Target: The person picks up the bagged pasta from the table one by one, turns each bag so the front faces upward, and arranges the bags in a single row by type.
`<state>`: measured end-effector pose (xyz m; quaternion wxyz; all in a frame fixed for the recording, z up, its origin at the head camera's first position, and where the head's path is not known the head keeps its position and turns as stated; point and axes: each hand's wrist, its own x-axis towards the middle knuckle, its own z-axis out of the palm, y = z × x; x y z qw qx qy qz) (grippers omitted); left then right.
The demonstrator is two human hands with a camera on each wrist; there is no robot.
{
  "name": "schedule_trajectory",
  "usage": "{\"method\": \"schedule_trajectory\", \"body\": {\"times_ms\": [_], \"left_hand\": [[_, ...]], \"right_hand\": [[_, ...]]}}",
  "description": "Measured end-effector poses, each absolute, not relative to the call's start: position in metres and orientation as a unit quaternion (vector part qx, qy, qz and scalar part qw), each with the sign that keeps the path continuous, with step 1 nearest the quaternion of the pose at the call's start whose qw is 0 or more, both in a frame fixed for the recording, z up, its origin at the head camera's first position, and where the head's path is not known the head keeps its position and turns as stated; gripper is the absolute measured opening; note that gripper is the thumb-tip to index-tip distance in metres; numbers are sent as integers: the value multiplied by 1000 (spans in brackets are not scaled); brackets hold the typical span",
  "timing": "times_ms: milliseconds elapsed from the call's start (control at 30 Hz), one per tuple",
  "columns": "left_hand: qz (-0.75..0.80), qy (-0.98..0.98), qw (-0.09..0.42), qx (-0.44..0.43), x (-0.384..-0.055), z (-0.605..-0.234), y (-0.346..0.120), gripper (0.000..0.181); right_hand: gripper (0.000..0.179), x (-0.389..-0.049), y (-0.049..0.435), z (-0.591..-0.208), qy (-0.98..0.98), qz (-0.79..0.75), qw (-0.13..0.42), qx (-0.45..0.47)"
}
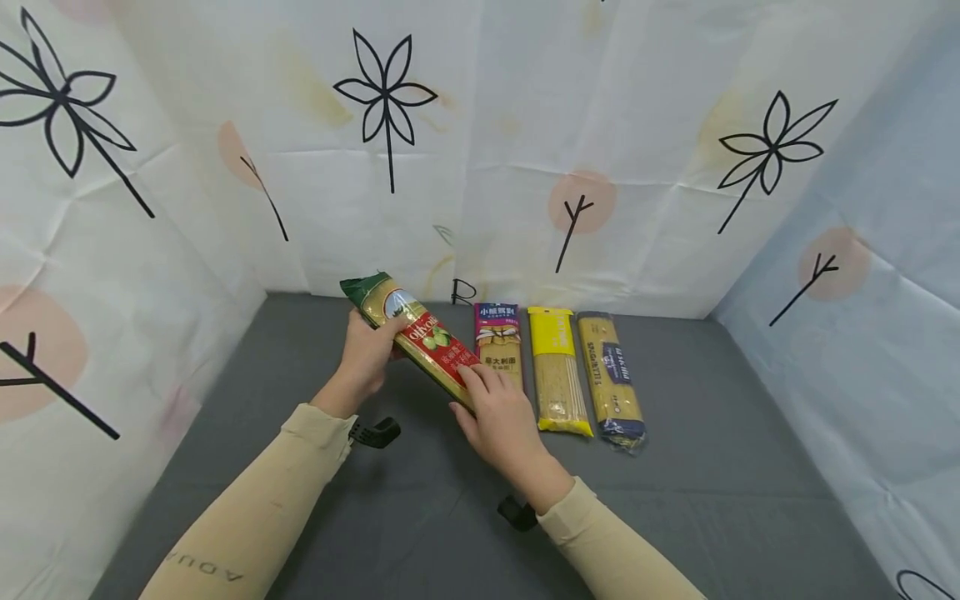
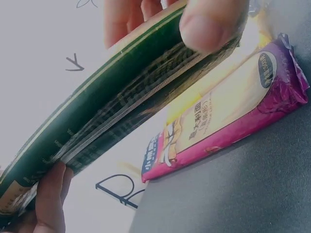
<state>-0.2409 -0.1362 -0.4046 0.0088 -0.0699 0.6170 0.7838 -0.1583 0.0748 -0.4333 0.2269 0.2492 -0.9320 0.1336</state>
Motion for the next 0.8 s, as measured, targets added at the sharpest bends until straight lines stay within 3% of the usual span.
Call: {"method": "schedule_trajectory", "body": {"times_ms": [467, 600, 800], "left_hand": [[774, 630, 35, -58, -242, -404, -144, 54], [777, 626, 46, -57, -242, -403, -145, 53], [769, 637, 53, -17, -241, -403, -144, 54]], "right_hand": [[51, -158, 77, -439, -936, 222, 157, 223], [52, -159, 80, -441, -928, 302, 91, 198], [54, -160, 83, -446, -845, 510, -65, 147]]}}
